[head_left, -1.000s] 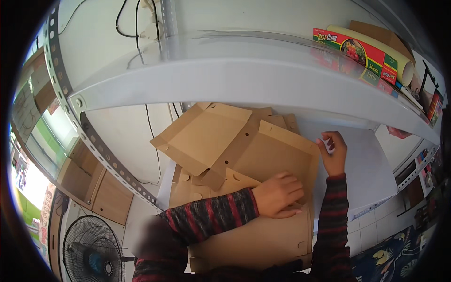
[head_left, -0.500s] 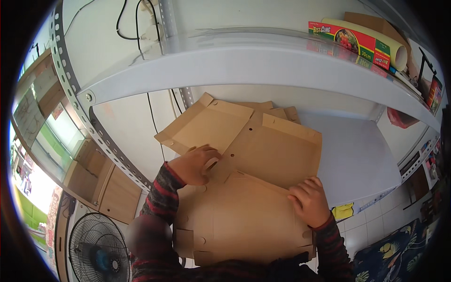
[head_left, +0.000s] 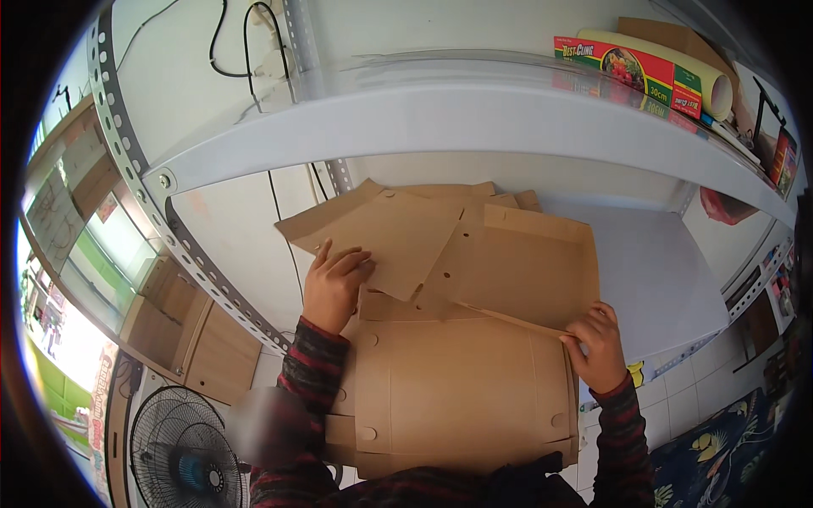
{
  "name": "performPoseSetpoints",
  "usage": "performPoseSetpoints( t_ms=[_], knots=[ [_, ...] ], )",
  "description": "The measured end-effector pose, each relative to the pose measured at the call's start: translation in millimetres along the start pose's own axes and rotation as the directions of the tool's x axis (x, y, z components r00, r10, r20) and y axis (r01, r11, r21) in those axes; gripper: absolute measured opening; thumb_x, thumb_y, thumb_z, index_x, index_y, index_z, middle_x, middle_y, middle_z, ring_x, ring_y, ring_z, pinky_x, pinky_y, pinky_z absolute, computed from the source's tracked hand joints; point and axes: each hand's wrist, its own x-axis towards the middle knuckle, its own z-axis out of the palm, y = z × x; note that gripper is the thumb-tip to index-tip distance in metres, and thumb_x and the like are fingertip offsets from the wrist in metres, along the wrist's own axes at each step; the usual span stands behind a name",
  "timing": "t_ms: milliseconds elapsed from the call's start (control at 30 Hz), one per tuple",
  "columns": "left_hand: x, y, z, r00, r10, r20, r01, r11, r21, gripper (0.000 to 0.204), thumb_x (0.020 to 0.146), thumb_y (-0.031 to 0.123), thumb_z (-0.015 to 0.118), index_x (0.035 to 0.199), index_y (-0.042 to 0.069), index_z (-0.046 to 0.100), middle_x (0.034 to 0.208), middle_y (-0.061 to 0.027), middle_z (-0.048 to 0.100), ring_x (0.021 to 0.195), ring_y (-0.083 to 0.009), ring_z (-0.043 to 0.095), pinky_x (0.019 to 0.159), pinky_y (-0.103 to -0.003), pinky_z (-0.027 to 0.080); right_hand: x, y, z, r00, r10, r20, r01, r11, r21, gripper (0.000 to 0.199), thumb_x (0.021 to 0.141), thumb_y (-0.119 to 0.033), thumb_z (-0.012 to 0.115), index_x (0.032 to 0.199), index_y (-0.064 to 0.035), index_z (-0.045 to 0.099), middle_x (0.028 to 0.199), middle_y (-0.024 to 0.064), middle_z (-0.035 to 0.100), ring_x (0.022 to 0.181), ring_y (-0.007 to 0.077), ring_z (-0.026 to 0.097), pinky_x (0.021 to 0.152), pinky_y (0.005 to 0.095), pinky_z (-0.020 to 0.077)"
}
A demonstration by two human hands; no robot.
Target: The person assembles flat-packed cardboard boxes by hand. They fold the side flaps and tuck the tabs into the corresponding slots to form the box structure. The person handles multiple boxes sequentially, stacking the finished ones on a shelf.
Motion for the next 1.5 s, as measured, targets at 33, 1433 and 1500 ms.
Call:
performPoseSetpoints(
  t_ms=[33, 1433, 1500],
  knots=[
    [2, 7, -12, 0.999, 0.025, -0.034, -0.025, 1.0, 0.005, 0.021, 0.072, 0.002, 0.062, 0.091, 0.009, 0.071, 0.103, -0.0037, 0.069, 0.104, -0.0211, 0.065, 0.099, -0.046, 0.045, -5, 4, 1, 1.0, 0.02, -0.019, -0.021, 1.0, -0.011, 0.008, 0.077, -0.003, 0.066, 0.076, -0.0053, 0.058, 0.072, 0.0097, 0.061, 0.073, 0.029, 0.058, 0.094, 0.0469, 0.0401],
    [4, 80, 14, 0.931, 0.187, 0.314, -0.03, 0.895, -0.446, 0.013, 0.076, 0.003, 0.063, 0.089, 0.003, 0.066, 0.089, -0.0124, 0.066, 0.086, -0.0322, 0.064, 0.078, -0.041, 0.052, 70, -2, 72, 0.954, -0.297, -0.037, 0.299, 0.946, 0.128, 0.014, 0.072, -0.006, 0.069, 0.083, -0.0047, 0.06, 0.084, 0.0101, 0.06, 0.08, 0.0288, 0.059, 0.077, 0.0415, 0.0466],
    [2, 77, 23, 0.968, 0.134, 0.211, -0.014, 0.873, -0.487, 0.014, 0.077, -0.001, 0.061, 0.089, 0.003, 0.067, 0.089, -0.0129, 0.067, 0.086, -0.0324, 0.065, 0.077, -0.041, 0.053, 69, 3, 79, 0.954, -0.281, -0.109, 0.292, 0.95, 0.107, 0.012, 0.072, -0.003, 0.068, 0.08, -0.0059, 0.059, 0.079, 0.008, 0.059, 0.075, 0.0279, 0.058, 0.073, 0.0394, 0.0453]
  ],
)
